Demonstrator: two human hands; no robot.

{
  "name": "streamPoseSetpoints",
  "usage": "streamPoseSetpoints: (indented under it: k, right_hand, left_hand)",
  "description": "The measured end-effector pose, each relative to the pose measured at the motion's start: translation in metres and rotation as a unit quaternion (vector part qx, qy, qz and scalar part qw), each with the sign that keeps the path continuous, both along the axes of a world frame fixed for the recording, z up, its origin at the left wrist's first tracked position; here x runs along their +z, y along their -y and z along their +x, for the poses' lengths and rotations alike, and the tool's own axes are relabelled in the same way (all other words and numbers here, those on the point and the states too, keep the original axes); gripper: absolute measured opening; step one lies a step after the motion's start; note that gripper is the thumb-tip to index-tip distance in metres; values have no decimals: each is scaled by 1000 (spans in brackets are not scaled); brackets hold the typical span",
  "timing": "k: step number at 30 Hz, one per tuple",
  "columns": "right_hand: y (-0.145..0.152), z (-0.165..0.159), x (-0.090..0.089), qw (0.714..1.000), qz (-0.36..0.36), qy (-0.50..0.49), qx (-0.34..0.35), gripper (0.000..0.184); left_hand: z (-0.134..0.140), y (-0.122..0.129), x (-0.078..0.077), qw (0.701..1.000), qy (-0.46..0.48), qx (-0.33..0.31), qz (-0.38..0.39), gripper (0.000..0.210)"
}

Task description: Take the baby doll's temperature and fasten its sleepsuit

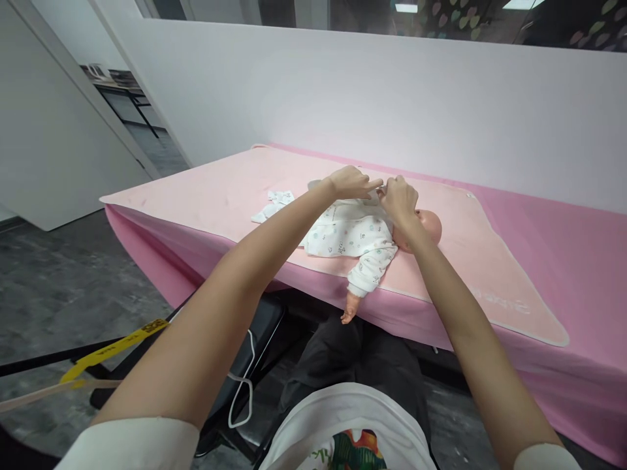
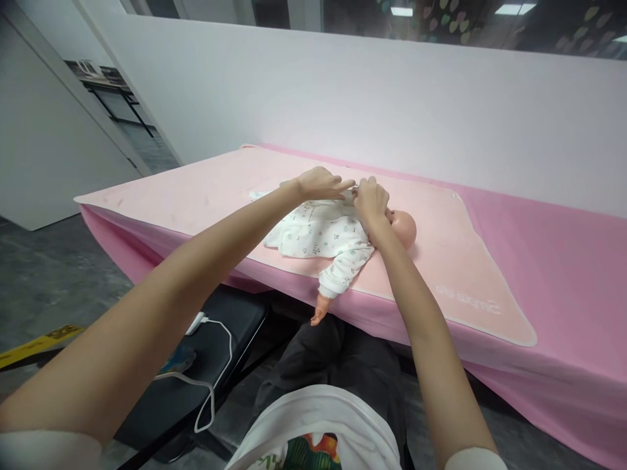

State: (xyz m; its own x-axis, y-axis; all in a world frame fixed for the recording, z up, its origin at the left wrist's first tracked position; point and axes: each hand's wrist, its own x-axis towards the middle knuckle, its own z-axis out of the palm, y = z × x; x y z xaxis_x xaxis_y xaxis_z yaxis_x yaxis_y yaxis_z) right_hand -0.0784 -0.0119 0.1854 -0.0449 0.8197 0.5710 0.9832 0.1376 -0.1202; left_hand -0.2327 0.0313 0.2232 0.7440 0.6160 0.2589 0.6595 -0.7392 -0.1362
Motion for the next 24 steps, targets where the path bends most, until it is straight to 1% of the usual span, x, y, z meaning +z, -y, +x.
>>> streamPoseSetpoints:
  k: [2,3,6,9,11,12,13,15,16,17,18,19,20,21,23,24]
  right_hand:
    - [4,2,10,1000,11,-10,-17,25]
    - [6,2,15,1000,3,-9,-12,23]
    - [11,3,20,997,-58,28,33,16]
    - [18,9,17,990,-93,79,70,9]
    - [22,16,13,984,-121,98,92,11]
    - [24,20,11,979,-147,94,106,13]
    - [27,25,10,974,-174,75,124,14]
    - [32,38,8,966,-203,-10,162,13]
    - [34,45,6,964,-191,-69,173,14]
    - [36,52,5,963,-164,-127,174,17]
    - [39,60,3,961,-131,-177,165,20]
    - [40,67,1,961,-102,-211,147,23]
    - [42,73,-2,962,-83,-230,124,24]
    - [43,79,-6,963,-74,-240,101,25]
    - [43,89,-14,961,-73,-256,73,29]
    - [43,93,-18,958,-71,-271,66,32]
  left_hand:
    - [0,-5,2,1000,-5,-4,-9,33]
    - [1,-9,3,1000,0,-5,-14,32]
    - [-7,-20,6,999,19,17,-27,29]
    - [-33,-31,10,994,-22,98,-53,25]
    - [-55,-35,14,977,-78,159,-121,24]
    - [-64,-36,17,964,-107,173,-170,26]
    - [-70,-37,19,950,-134,179,-217,28]
    - [-70,-35,23,929,-160,176,-283,34]
    - [-63,-34,24,928,-155,174,-291,37]
    - [-54,-33,22,935,-137,174,-279,39]
    - [-42,-32,19,947,-111,175,-245,41]
    - [-29,-32,13,962,-84,178,-191,42]
    - [-16,-32,4,972,-57,186,-129,43]
    - [-3,-32,-6,977,-37,193,-86,42]
    - [18,-35,-29,979,-1,194,-61,43]
    - [25,-36,-40,977,17,196,-77,44]
